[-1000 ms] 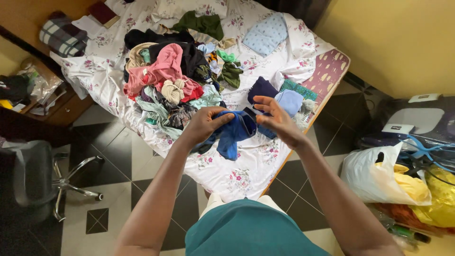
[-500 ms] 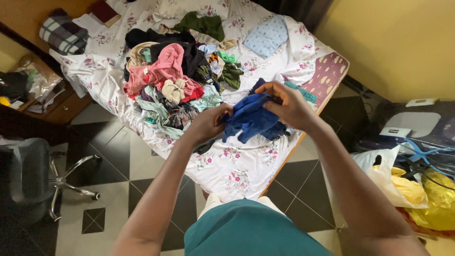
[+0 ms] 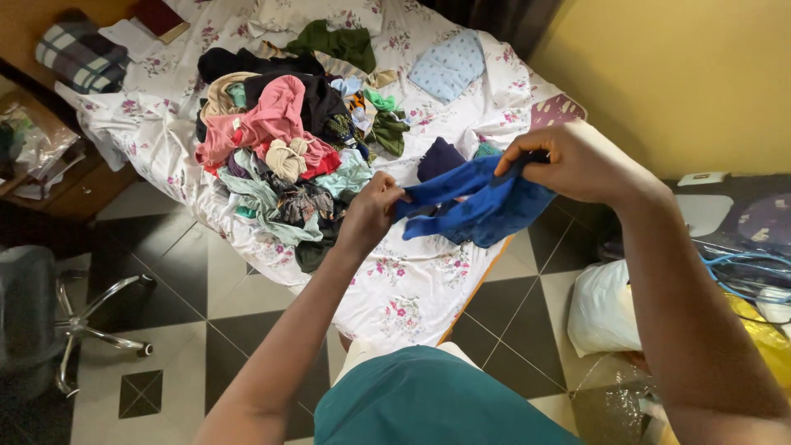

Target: The person folds several small garments on a bed, including a light blue long-sleeved shirt, a blue pair of underwear, a light blue cloth, and a mint green baby onesie. Each item is smoothed, folded, and placed into a growing stack on the right side of the bed.

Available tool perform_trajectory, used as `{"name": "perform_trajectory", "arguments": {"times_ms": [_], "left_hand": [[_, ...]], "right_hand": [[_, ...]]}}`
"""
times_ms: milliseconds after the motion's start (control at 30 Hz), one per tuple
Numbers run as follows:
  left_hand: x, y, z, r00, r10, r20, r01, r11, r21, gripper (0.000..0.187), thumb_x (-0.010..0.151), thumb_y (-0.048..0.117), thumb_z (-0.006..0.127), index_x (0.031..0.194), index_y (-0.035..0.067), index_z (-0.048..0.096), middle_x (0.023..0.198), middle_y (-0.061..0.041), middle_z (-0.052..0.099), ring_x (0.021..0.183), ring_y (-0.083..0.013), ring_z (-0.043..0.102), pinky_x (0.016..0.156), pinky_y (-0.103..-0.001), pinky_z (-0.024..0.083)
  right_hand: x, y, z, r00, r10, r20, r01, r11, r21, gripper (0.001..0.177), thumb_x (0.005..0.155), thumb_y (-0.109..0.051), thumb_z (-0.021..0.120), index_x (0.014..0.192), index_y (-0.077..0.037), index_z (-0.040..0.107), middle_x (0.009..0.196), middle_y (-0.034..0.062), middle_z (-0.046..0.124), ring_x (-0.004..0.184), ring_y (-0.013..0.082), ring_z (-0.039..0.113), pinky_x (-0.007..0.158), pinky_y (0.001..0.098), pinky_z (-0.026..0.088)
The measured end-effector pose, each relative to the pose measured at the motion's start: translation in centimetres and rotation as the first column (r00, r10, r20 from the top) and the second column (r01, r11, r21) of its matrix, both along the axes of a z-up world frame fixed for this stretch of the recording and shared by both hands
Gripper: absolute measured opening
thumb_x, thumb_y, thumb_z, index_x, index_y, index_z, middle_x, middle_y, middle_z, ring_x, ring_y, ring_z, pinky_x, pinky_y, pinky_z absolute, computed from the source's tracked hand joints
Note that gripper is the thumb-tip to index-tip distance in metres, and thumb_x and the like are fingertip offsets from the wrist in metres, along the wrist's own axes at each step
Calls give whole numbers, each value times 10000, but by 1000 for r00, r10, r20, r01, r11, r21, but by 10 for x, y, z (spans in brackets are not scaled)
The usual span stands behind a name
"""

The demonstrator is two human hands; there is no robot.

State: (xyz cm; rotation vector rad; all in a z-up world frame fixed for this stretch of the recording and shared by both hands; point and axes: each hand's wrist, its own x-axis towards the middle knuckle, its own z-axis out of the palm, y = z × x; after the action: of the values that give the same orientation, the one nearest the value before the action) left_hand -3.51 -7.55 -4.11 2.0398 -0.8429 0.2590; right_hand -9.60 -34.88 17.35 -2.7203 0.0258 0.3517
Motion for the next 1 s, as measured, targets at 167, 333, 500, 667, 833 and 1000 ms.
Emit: {"name": "perform_trajectory", "arguments": {"times_ms": [167,333,500,667,833,1000], "left_hand": [[-2,-7,3,926,76,369,-104,993,56,94,911,75,693,976,124,741,1057,-33,650,946,-269,599,828,-419,484],[-6,-12,-6,914,130,384,-187,976,115,154,956,88,647,1093,109,716,1099,2,654,1001,-250,595,884,-398,470],[-25,-23,-18,922,146,357,-184,980,73,258,944,186,657,1163,51,667,1323,-73,582,1176,-273,558,979,-413,449],[-51,-43,-32,920,199,338,-219,976,21,488,980,339,687,1291,-25,588,1527,-143,471,1279,-317,510,1031,-431,418],[-72,-58,-31,941,163,295,-160,986,-36,699,836,479,763,1318,-5,615,1438,-81,526,1165,-298,522,975,-435,414],[-79,-77,-37,950,97,298,-97,995,-14,613,802,471,807,1212,37,667,1358,-81,562,1101,-288,539,946,-436,426]], "right_hand": [[-1,-12,1,987,105,119,-119,986,117,378,801,1,667,1079,-205,819,774,33,741,645,111,590,618,303,496],[0,-12,-2,994,77,83,-86,990,110,351,806,-72,702,1110,-215,804,762,18,743,619,92,594,598,292,503],[1,-10,1,996,-81,48,82,997,-12,293,882,-144,684,1125,-218,829,636,104,633,544,147,469,521,355,406],[5,-14,-2,993,-60,104,63,998,-28,249,877,-163,673,1077,-190,819,608,51,653,520,130,517,507,331,434],[7,-28,-5,989,-103,110,120,979,-163,236,928,-234,631,1050,-150,814,657,98,692,542,180,596,553,357,482],[12,-33,-3,979,-199,38,202,969,-140,244,882,-240,649,996,-97,811,723,86,748,612,189,667,606,345,514]]}}
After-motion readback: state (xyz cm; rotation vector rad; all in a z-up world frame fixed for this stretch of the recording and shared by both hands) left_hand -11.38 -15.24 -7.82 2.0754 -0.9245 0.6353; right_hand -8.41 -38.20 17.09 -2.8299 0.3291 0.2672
